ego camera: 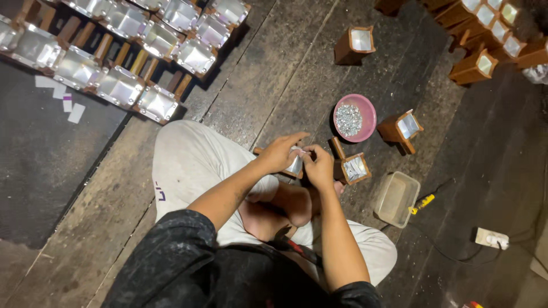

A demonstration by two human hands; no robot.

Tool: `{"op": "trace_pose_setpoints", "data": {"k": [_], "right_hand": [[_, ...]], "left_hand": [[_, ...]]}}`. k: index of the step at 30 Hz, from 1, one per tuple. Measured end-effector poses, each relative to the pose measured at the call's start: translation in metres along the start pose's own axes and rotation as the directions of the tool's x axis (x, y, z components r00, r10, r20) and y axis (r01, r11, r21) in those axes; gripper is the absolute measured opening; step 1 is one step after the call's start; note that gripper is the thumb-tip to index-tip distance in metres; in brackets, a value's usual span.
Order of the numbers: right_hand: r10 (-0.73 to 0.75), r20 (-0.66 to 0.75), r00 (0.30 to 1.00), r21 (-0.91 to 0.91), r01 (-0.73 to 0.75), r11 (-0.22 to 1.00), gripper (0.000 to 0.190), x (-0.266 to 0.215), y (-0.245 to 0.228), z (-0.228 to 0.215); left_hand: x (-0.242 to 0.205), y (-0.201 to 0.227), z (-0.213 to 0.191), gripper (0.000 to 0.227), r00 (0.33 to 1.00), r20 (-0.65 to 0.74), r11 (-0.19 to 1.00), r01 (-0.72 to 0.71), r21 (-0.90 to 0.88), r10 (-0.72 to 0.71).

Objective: The person assembles small light fixtures by attaching a metal plate to a wooden base using screws, a drill, and a hammer while sitting on the floor.

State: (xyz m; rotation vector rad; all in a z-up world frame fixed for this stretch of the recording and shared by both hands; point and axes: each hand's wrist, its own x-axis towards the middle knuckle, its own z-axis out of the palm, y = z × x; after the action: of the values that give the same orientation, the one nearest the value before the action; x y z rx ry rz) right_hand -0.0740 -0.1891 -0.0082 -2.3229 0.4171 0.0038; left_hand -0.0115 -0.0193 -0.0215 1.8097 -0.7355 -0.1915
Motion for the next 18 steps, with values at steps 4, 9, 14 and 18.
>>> {"op": "trace_pose_setpoints", "data": {"k": [4,9,14,18], "right_hand": [[0.001,-0.003,1.000,0.006,-0.001,1.000,0.016,0.001,0.001,0.000],[-0.009,0.000,1.000,0.073,0.009,0.997,0.016,-0.003,-0.002,0.002],[0.195,-0.069,0.978,0.299,-0.166,0.940,0.054,-0.067,-0.040,-0.056],[0.367,-0.524,0.769,0.034,-0.411,0.911,0.034,-0.186,0.002,-0.147]], "left_hand": [[0.002,-0.007,0.004,0.055,0.999,0.037,1.000,0.017,-0.005,-0.017],[0.000,-0.020,0.013,0.054,0.997,0.050,0.998,0.064,0.010,-0.064],[0.000,-0.015,0.007,0.051,0.999,0.046,0.999,0.026,0.026,-0.027],[-0.002,-0.030,0.018,0.046,0.999,-0.002,0.999,-0.045,-0.009,0.045]]}}
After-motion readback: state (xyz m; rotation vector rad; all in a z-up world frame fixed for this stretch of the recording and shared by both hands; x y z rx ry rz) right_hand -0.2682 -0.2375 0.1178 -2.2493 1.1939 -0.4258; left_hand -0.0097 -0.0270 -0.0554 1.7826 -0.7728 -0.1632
